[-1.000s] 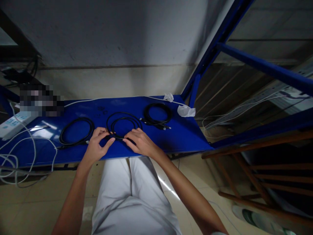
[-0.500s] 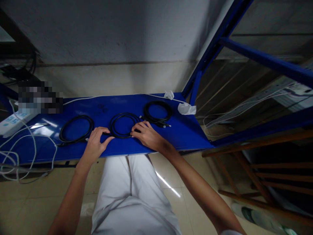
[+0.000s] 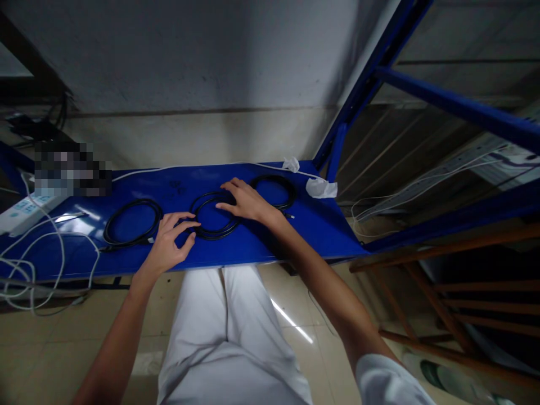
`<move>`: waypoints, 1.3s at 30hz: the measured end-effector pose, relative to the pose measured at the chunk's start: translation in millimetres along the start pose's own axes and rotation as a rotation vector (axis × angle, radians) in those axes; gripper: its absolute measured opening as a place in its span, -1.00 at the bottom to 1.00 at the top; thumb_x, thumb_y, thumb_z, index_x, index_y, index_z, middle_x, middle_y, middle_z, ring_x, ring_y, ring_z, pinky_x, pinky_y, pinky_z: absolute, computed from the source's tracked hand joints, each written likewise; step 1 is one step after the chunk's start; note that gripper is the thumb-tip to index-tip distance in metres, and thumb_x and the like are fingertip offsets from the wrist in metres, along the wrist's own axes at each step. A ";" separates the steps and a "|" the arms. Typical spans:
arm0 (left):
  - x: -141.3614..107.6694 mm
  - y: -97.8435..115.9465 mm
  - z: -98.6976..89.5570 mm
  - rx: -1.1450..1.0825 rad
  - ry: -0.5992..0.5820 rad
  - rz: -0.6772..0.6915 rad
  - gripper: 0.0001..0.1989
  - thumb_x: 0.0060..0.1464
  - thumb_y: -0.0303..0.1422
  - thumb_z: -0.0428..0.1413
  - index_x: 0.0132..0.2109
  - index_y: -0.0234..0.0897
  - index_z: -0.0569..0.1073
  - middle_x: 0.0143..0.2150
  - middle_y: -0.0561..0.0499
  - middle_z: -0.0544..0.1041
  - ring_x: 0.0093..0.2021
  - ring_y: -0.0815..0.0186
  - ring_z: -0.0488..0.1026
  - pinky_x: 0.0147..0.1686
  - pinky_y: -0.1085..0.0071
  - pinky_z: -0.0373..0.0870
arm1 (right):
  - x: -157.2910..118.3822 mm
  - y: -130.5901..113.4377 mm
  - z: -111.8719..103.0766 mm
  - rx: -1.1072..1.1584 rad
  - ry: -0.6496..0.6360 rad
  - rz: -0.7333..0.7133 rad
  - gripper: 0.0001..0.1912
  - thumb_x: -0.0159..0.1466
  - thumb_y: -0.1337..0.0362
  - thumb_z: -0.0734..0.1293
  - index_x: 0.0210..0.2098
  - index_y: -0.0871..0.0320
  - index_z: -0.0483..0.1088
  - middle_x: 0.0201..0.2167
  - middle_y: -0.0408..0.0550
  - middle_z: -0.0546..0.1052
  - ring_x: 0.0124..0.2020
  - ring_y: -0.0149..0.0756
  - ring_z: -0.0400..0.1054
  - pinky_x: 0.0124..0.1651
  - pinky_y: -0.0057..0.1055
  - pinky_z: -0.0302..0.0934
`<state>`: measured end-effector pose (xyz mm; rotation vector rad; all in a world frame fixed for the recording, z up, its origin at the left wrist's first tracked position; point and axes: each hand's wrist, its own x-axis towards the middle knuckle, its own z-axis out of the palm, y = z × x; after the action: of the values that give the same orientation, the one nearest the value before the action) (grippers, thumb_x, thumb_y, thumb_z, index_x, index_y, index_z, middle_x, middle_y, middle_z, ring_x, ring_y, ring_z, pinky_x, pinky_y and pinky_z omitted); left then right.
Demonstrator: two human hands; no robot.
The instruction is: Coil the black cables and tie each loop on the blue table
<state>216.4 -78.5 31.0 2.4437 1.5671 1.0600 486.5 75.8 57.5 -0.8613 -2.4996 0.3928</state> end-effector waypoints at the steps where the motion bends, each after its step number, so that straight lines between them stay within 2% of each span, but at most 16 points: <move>1: 5.9 -1.3 -0.4 0.008 0.031 -0.008 -0.74 0.31 -0.38 0.20 0.10 -0.11 0.63 0.19 -0.13 0.57 0.20 -0.02 0.46 0.22 -0.04 0.38 | 12.6 7.2 4.8 -0.030 -0.038 0.009 -0.35 0.39 -0.02 0.52 0.32 0.21 0.42 0.20 0.28 0.51 0.21 0.11 0.43 0.28 -0.02 0.33; 2: 13.1 -3.9 -1.3 0.016 0.066 -0.020 -0.77 0.33 -0.36 0.20 0.09 -0.12 0.63 0.17 -0.13 0.58 0.18 0.00 0.47 0.21 -0.02 0.38 | 24.5 14.1 9.8 -0.048 -0.086 0.010 -0.36 0.35 0.02 0.56 0.29 0.19 0.44 0.15 0.25 0.53 0.15 0.07 0.46 0.22 -0.08 0.34; 5: 39.9 -22.3 -9.1 0.035 0.152 -0.079 -0.79 0.38 -0.28 0.17 0.05 -0.15 0.64 0.10 -0.12 0.61 0.12 0.04 0.52 0.22 0.02 0.39 | 52.6 28.5 23.1 -0.004 -0.202 -0.057 -0.70 0.43 0.20 0.50 0.10 0.16 0.55 -0.01 0.09 0.60 -0.03 -0.14 0.48 0.04 -0.29 0.30; 7: 57.6 -45.1 -19.4 0.060 0.194 -0.137 -0.78 0.37 -0.27 0.16 0.04 -0.19 0.63 0.06 -0.12 0.63 0.10 0.05 0.54 0.25 0.02 0.39 | 63.5 31.3 28.6 0.041 -0.209 -0.096 -0.84 0.47 0.29 0.46 0.02 0.16 0.58 -0.06 0.04 0.61 -0.08 -0.21 0.47 -0.01 -0.35 0.26; 9: 71.7 -74.4 -32.5 0.122 0.239 -0.254 -0.76 0.30 -0.29 0.19 0.05 -0.24 0.62 0.03 -0.13 0.64 0.00 0.07 0.57 0.23 0.01 0.41 | 68.6 30.1 31.6 0.060 -0.184 -0.114 -0.87 0.47 0.32 0.44 0.00 0.17 0.60 -0.05 0.03 0.62 -0.06 -0.22 0.47 0.01 -0.36 0.25; 11: 81.0 -104.7 -45.6 0.153 0.190 -0.396 -0.72 0.24 -0.35 0.18 0.06 -0.29 0.61 0.03 -0.16 0.65 -0.04 0.08 0.58 0.16 0.05 0.48 | 69.5 28.2 33.7 0.062 -0.154 -0.121 -0.87 0.49 0.32 0.42 0.00 0.17 0.60 -0.02 0.05 0.61 -0.02 -0.20 0.47 0.05 -0.36 0.25; 13: 86.2 -130.0 -56.2 0.159 0.043 -0.549 -0.70 0.16 -0.37 0.20 0.03 -0.33 0.60 -0.02 -0.19 0.67 -0.09 0.08 0.61 0.11 0.09 0.53 | 67.8 27.8 36.4 0.055 -0.128 -0.125 -0.86 0.51 0.30 0.40 -0.01 0.16 0.61 -0.01 0.06 0.61 0.02 -0.18 0.47 0.09 -0.34 0.26; 16: 89.7 -151.5 -63.3 0.135 -0.154 -0.638 -0.68 0.13 -0.28 0.25 0.01 -0.31 0.60 -0.05 -0.18 0.69 -0.10 0.08 0.63 0.07 0.15 0.56 | 63.4 30.2 41.6 0.030 -0.094 -0.144 -0.81 0.54 0.28 0.35 -0.03 0.17 0.63 -0.01 0.09 0.59 0.04 -0.14 0.46 0.14 -0.29 0.27; 19: 92.1 -157.1 -60.4 0.086 -0.222 -0.638 -0.61 0.10 -0.08 0.30 -0.05 -0.26 0.61 -0.08 -0.16 0.70 -0.11 0.07 0.64 0.01 0.18 0.58 | 59.6 32.2 44.8 0.012 -0.067 -0.156 -0.77 0.55 0.28 0.32 -0.02 0.18 0.63 0.01 0.12 0.59 0.06 -0.11 0.45 0.17 -0.24 0.28; 21: 94.3 -156.9 -55.9 0.049 -0.278 -0.633 -0.61 0.03 -0.03 0.33 -0.12 -0.22 0.63 -0.13 -0.13 0.71 -0.12 0.06 0.65 -0.01 0.20 0.57 | 58.1 31.6 44.8 0.011 -0.064 -0.150 -0.77 0.55 0.28 0.32 0.00 0.18 0.64 0.02 0.13 0.58 0.07 -0.11 0.45 0.18 -0.23 0.29; 26: 100.9 -153.4 -47.2 0.055 -0.353 -0.609 -0.79 0.01 -0.15 0.31 -0.27 -0.16 0.66 -0.26 -0.09 0.72 -0.15 0.01 0.66 -0.02 0.17 0.57 | 55.5 28.3 42.6 0.022 -0.061 -0.141 -0.77 0.55 0.28 0.33 0.01 0.17 0.65 0.02 0.12 0.59 0.07 -0.11 0.45 0.18 -0.23 0.30; 32: 101.7 -148.5 -43.3 -0.060 -0.352 -0.551 -0.78 -0.04 -0.19 0.31 -0.25 -0.21 0.64 -0.27 -0.11 0.71 -0.18 0.04 0.66 -0.05 0.16 0.61 | 52.1 29.7 43.4 0.043 -0.050 -0.147 -0.77 0.54 0.28 0.34 0.01 0.17 0.65 0.00 0.12 0.60 0.04 -0.11 0.47 0.16 -0.23 0.32; 35: 100.2 -147.1 -44.3 -0.046 -0.386 -0.555 -0.80 -0.03 -0.23 0.28 -0.26 -0.24 0.64 -0.28 -0.14 0.71 -0.17 0.03 0.67 -0.01 0.13 0.61 | 51.3 28.7 42.3 0.042 -0.047 -0.142 -0.77 0.53 0.28 0.34 0.02 0.18 0.65 0.00 0.13 0.61 0.04 -0.10 0.47 0.16 -0.22 0.32; 39: 98.0 -143.0 -45.3 0.014 -0.396 -0.567 -0.85 -0.04 -0.35 0.21 -0.27 -0.21 0.63 -0.24 -0.10 0.71 -0.13 0.05 0.68 -0.01 0.18 0.60 | 51.2 26.0 40.9 0.032 -0.044 -0.143 -0.77 0.53 0.28 0.35 0.02 0.19 0.65 0.00 0.13 0.61 0.04 -0.11 0.48 0.17 -0.22 0.32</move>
<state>103.1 57.1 60.6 1.8589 1.9273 0.4404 443.0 123.5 29.2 -0.6637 -2.5690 0.4065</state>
